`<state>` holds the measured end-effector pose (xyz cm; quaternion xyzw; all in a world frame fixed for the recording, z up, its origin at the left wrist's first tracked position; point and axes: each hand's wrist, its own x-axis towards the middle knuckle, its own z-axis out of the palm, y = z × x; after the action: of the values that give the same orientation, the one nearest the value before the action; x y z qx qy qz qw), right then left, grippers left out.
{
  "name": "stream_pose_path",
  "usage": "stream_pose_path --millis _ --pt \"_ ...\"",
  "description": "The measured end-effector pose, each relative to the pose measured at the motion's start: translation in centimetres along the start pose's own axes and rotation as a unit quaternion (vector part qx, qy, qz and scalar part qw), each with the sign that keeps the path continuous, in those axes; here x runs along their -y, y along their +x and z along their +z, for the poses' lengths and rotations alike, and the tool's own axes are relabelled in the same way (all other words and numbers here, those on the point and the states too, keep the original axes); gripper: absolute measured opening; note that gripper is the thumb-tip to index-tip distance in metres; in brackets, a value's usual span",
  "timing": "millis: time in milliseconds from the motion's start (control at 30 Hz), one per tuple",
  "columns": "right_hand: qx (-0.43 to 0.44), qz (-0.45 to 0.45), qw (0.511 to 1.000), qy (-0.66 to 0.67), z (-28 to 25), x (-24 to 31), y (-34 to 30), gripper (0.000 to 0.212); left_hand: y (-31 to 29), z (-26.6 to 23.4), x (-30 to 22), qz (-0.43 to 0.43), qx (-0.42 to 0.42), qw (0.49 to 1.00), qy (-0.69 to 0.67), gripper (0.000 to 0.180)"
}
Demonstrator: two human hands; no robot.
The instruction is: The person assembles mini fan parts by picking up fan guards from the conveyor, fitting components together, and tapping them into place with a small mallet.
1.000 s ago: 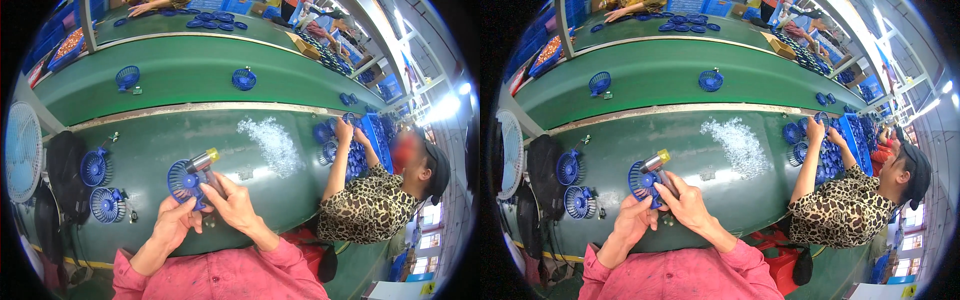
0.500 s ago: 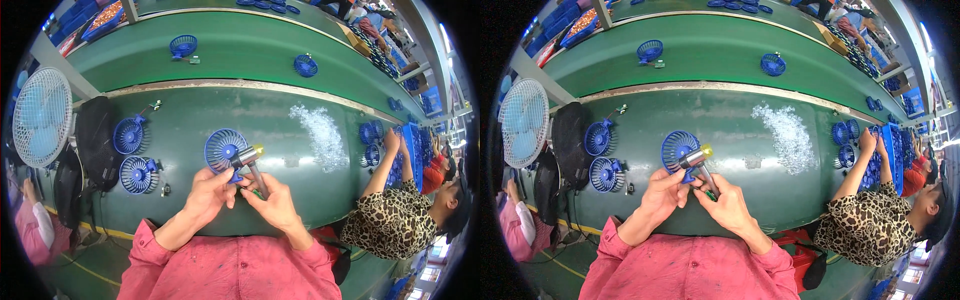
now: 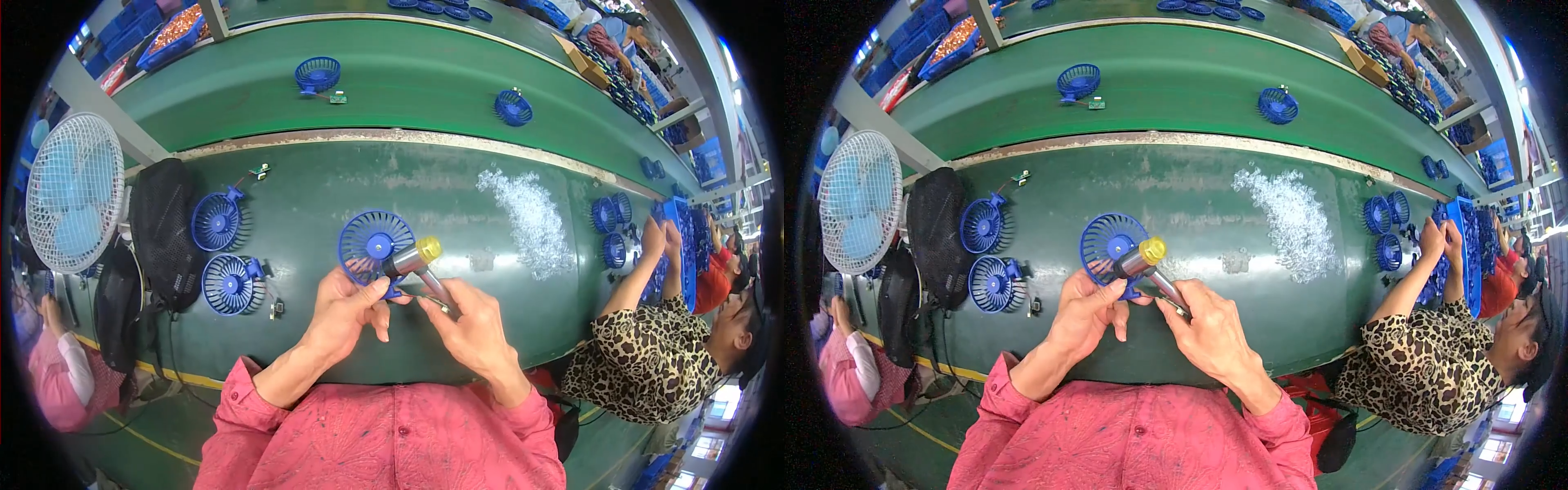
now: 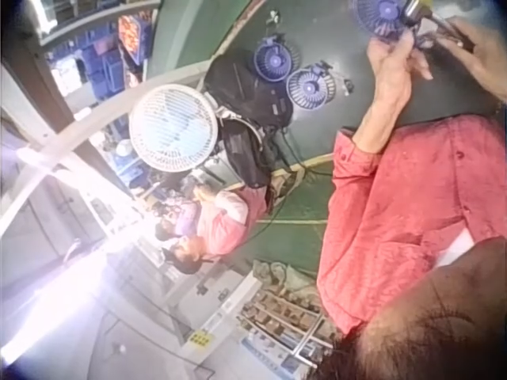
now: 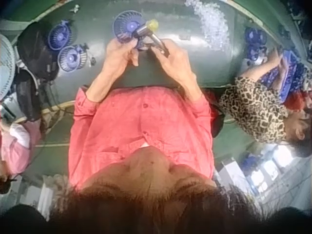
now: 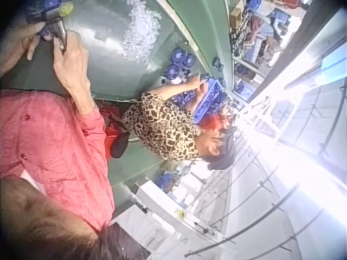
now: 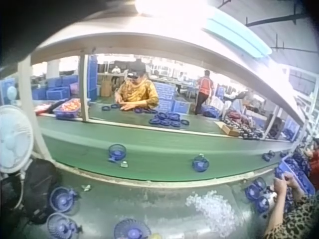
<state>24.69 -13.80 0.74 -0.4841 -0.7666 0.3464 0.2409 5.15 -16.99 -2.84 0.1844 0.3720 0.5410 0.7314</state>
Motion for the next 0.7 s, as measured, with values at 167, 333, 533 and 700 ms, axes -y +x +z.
stream_pose_path --millis 167,333,533,700 --pt "0.000 0.027 0.999 0.047 -0.4 0.2 0.2 0.020 -0.5 0.3 -0.4 -0.016 0.003 0.999 0.029 0.024" --pt "0.070 0.149 0.975 0.148 -0.8 -1.3 0.6 0.027 -0.6 -0.5 -0.3 -0.059 0.008 0.998 -0.005 0.025" --pt "-0.101 -0.038 0.994 0.016 0.3 -0.1 -0.4 0.018 -0.3 -0.8 -0.1 -0.099 -0.022 0.994 -0.031 0.026" --pt "0.027 -0.137 0.985 -0.099 2.7 0.2 -0.9 0.037 -0.1 -0.5 0.5 -0.140 -0.049 0.988 -0.039 0.023"
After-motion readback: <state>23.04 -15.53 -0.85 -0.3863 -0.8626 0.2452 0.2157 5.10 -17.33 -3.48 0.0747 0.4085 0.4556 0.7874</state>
